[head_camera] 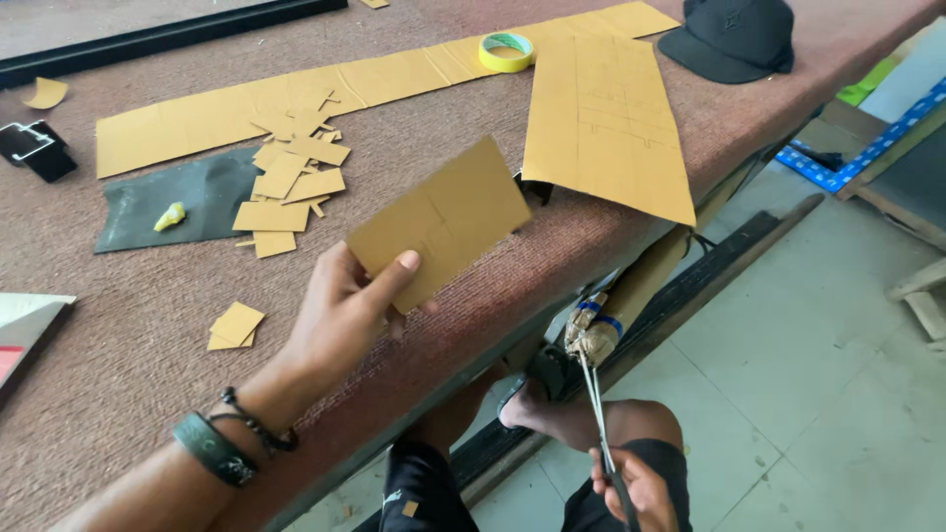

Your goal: The person uses scissors to cut small rectangular pieces from a larger sheet of cardboard. They repeatedly trim the edges of the cardboard pieces and place the cut pieces on the table.

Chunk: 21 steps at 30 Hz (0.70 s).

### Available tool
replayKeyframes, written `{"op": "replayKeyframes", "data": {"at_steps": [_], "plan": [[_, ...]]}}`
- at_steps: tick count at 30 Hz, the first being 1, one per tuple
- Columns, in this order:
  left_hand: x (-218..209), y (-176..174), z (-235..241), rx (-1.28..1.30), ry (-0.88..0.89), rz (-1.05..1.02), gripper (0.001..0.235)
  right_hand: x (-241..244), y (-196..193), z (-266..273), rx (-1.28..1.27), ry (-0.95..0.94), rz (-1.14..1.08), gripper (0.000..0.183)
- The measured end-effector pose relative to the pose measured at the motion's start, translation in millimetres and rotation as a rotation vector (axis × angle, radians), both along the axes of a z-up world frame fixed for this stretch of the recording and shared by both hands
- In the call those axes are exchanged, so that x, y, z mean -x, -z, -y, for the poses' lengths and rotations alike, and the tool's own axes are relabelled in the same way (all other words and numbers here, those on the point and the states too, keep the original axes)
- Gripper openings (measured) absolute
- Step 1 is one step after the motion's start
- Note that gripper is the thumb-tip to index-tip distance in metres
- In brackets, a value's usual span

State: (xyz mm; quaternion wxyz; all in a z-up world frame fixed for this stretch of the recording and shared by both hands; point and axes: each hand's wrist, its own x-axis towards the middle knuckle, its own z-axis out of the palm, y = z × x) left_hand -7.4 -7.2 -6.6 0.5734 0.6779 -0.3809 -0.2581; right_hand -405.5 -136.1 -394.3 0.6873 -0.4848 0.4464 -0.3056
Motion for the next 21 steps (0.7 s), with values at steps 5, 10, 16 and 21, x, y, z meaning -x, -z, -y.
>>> {"op": "replayKeyframes", "data": {"at_steps": [5,10,16,21], "plan": [[-3.6,23.6,9.7,0.199,0.193,-0.236,0.035,-4.1,-24.5,9.2,0.19,-0.311,0.278,0.083],[-5.9,17.9,0.1,0.186,0.213,-0.108,0.038,-85.2,-147.8,-15.7,0.092,-0.189,0.155,0.07],[-6.0,18.4,-2.2,0.127,0.23,-0.157,0.029,-160.5,-227.2,-28.7,0.28,-0.426,0.296,0.057],[-6.5,21.5,-2.0,0.125,0.24,-0.104,0.031,-199.0,-259.1,-37.1,0.162,-0.475,0.554,0.077]]}}
